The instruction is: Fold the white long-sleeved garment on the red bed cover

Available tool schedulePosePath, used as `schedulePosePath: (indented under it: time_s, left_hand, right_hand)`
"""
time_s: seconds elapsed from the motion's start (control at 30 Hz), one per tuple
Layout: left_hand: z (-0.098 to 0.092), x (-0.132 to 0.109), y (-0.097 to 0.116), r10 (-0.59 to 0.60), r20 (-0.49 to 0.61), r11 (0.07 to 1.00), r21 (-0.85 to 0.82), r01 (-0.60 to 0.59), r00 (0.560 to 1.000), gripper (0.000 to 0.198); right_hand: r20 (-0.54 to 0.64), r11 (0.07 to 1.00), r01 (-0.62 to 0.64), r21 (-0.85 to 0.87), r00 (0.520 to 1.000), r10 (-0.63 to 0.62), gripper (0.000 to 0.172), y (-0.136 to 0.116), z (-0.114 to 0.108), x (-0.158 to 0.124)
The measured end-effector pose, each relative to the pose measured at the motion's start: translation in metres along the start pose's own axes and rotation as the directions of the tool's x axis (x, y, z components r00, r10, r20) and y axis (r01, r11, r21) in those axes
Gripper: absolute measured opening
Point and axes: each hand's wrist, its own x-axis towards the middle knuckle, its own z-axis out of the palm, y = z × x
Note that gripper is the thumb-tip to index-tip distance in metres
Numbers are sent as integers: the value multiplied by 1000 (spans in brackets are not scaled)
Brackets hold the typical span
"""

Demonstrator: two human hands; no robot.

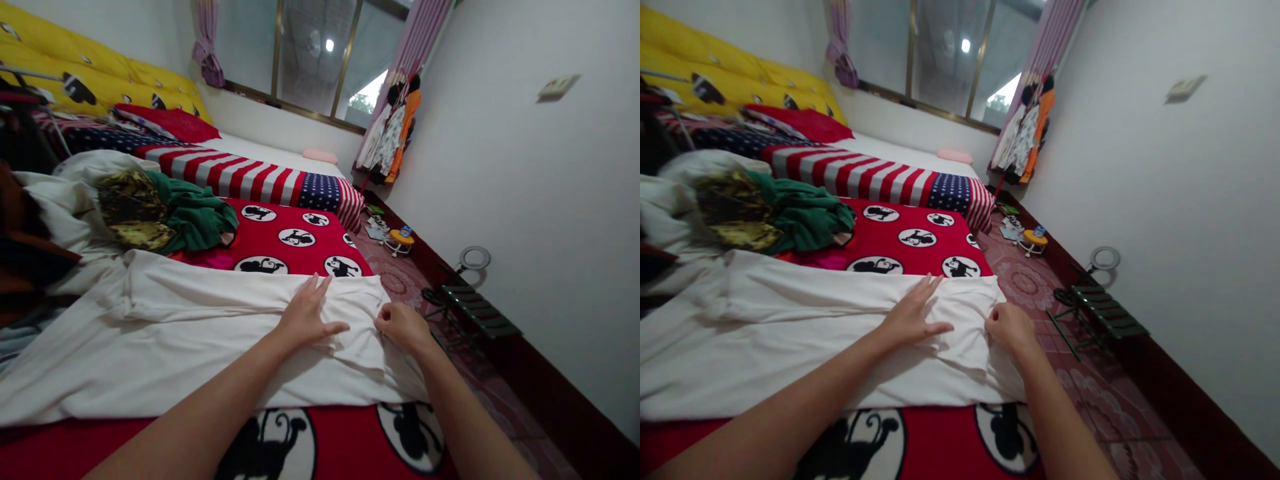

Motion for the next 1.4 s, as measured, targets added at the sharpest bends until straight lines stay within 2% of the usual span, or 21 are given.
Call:
schedulePosePath:
  time_s: [0.1, 0.2, 0.27, 0.3, 0.4, 0.5, 0.63, 0.7, 0.77, 0.87, 1.0, 1.1, 1.2, 1.23, 1.3, 1.33, 1.4]
  left_hand:
    - [-13, 10, -7, -13, -68, 1000, -19, 12, 998, 63]
    - [-21, 17, -21, -27, 54, 998, 61, 24, 998, 55]
    - [-23, 17, -33, -76, 117, 987, 152, 57, 990, 58]
    - [-23, 16, -38, -103, 124, 977, 197, 77, 987, 59]
    - [-23, 12, -47, -168, 97, 949, 285, 135, 981, 61]
    - [-23, 10, -49, -180, 89, 935, 326, 142, 980, 62]
    - [-21, 8, -52, -137, 90, 933, 345, 98, 986, 67]
    - [-20, 6, -55, -105, 84, 937, 343, 70, 991, 67]
    - [-20, 4, -57, -70, 80, 940, 339, 39, 994, 66]
    - [-20, 2, -54, -50, 56, 942, 334, 28, 997, 64]
    - [-24, -6, -48, -62, 84, 942, 334, 31, 995, 66]
    - [-42, -25, -54, -53, 155, 942, 334, -2, 987, 74]
    - [-75, -63, -71, -67, 142, 926, 377, 9, 988, 74]
    - [-89, -79, -78, -83, 101, 916, 400, 35, 991, 71]
    - [-120, -112, -93, -121, -60, 887, 441, 135, 991, 58]
    - [-136, -128, -100, -143, -172, 867, 453, 207, 975, 52]
    - [-164, -154, -112, -228, -381, 792, 462, 398, 896, 42]
  right_hand:
    - [-113, 1000, 19, 16, 993, -17, 17, -18, -11, 9]
    - [-233, 970, 206, 132, 957, -172, 35, -38, -2, 22]
    - [-205, 941, 311, 132, 938, -281, 50, -42, 14, 30]
    - [-158, 945, 312, 102, 943, -294, 58, -40, 24, 33]
    - [-24, 981, 193, -22, 981, -194, 71, -25, 49, 39]
    - [-3, 987, 135, -87, 991, -136, 73, -12, 58, 41]
    - [30, 980, 129, -150, 992, -126, 74, -19, 43, 36]
    - [30, 975, 156, -161, 988, -153, 75, -27, 34, 26]
    - [-6, 961, 234, -148, 971, -237, 73, -35, 33, 10]
    - [-53, 929, 341, -142, 935, -351, 66, -39, 45, -14]
    - [-84, 922, 348, -167, 927, -365, 63, -36, 64, -26]
    - [-93, 919, 351, -179, 924, -371, 62, -35, 68, -23]
    - [-141, 912, 358, -199, 911, -389, 61, -33, 69, -21]
    - [-169, 909, 364, -202, 901, -399, 60, -32, 70, -20]
    - [-227, 902, 385, -197, 877, -424, 59, -30, 73, -20]
    - [-253, 896, 400, -191, 862, -438, 58, -29, 75, -20]
    - [-298, 884, 430, -184, 833, -467, 56, -27, 78, -19]
